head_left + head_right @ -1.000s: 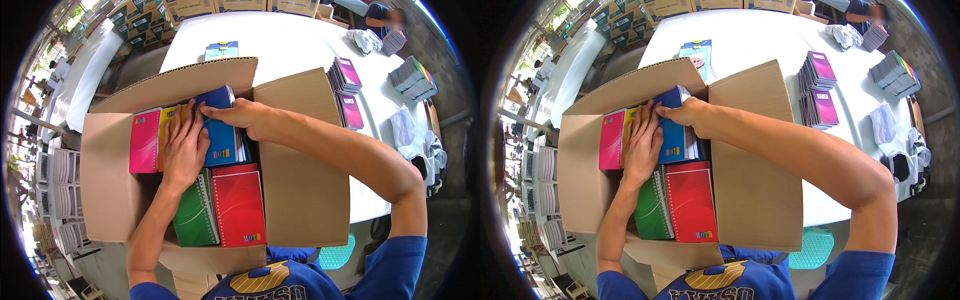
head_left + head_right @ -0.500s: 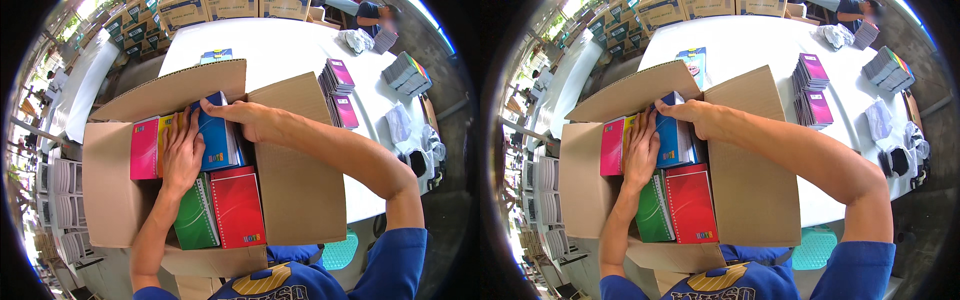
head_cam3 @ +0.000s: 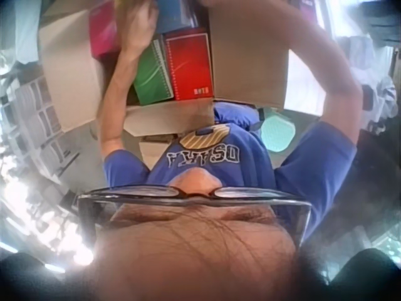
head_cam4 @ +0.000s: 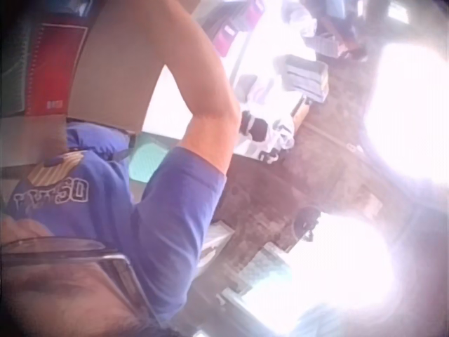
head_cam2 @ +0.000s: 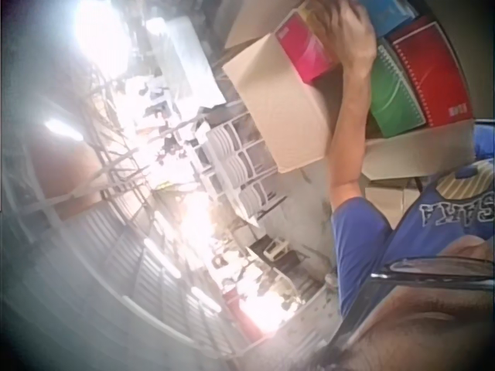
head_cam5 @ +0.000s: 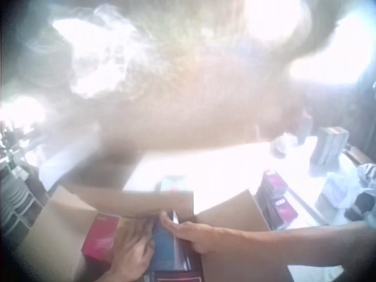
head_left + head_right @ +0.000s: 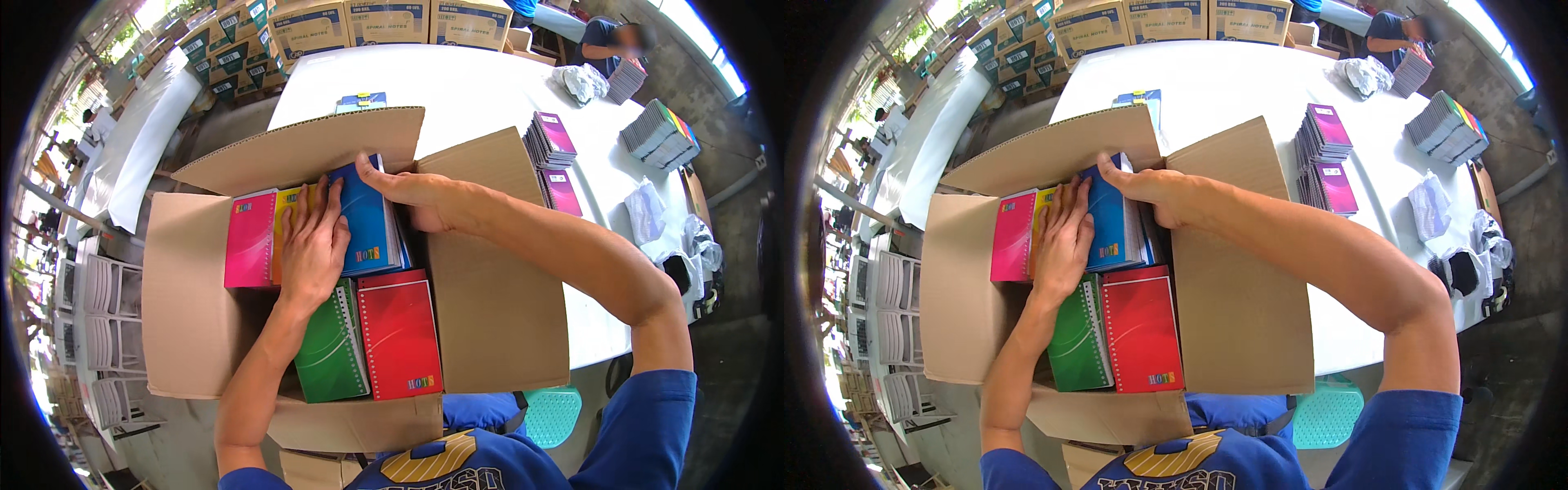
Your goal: The person trims excess spiral binding from a stack of purple notebooks using shears, then places the stack into a large cardboard box already containing green, yellow, and red notebooks, followed by several blue notebooks.
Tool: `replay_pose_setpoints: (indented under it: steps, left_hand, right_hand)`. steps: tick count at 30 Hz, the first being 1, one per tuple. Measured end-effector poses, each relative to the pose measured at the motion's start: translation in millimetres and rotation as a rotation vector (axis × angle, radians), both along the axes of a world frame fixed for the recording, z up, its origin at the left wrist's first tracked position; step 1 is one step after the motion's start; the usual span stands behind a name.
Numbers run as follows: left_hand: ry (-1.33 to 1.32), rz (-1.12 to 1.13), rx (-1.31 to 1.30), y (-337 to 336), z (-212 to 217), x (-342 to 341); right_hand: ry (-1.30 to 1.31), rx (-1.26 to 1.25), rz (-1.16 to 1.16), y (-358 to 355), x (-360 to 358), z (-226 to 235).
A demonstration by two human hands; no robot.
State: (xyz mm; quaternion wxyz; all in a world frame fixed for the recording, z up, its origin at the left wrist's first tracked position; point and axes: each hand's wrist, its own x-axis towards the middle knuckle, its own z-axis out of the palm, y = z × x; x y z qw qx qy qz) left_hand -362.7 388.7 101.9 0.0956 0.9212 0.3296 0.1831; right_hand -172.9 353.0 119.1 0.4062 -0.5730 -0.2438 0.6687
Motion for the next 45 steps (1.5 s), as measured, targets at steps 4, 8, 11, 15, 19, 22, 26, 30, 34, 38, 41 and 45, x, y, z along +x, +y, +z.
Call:
replay_pose_setpoints:
  steps: [4,8,11,15,19,22,26,30,34,38,41,45]
  left_hand:
    - [-0.034,-0.016,0.019,2.6,-5.0,-0.4]
    - [-0.030,-0.017,0.018,2.7,-4.8,0.6]
    - [-0.032,-0.006,0.027,2.2,-7.1,0.3]
    - [-0.040,-0.018,0.041,6.6,-12.4,-2.8]
    - [-0.331,-0.016,-0.153,6.2,-7.7,0.7]
    - [-0.289,0.059,-0.140,12.2,-13.6,-4.7]
    - [-0.286,0.127,-0.175,5.6,-3.8,-3.0]
    - [-0.473,0.187,-0.301,17.6,-9.4,-9.2]
    - [-0.297,0.082,-0.130,4.7,-8.0,4.1]
    - [-0.301,0.017,-0.005,12.1,-23.0,5.2]
    - [-0.306,-0.045,0.006,20.2,-19.4,-4.8]
    - [-0.267,-0.081,0.022,25.9,-23.0,-7.4]
  right_hand:
    - [-0.108,-0.076,-0.041,-0.1,-4.7,4.1]
    - [-0.115,-0.078,-0.014,0.4,-4.7,2.0]
    - [-0.138,-0.028,-0.004,1.3,-7.4,0.2]
    - [-0.083,-0.049,0.045,-5.2,-8.6,7.5]
    - [-0.019,0.018,-0.015,-12.1,-12.0,10.2]
    - [-0.206,-0.039,-0.338,-13.1,-37.5,25.0]
    - [-0.217,0.124,-0.329,-15.4,-31.0,35.6]
    - [-0.431,0.138,-0.382,-23.7,-31.8,55.9]
    - [-0.170,0.292,-0.404,-84.2,-0.9,100.9]
    - [0.027,0.467,-0.686,-175.6,24.7,121.8]
    - [-0.018,0.635,-0.999,-261.2,57.5,114.3]
    - [-0.023,0.706,-1.280,-350.6,96.3,39.4]
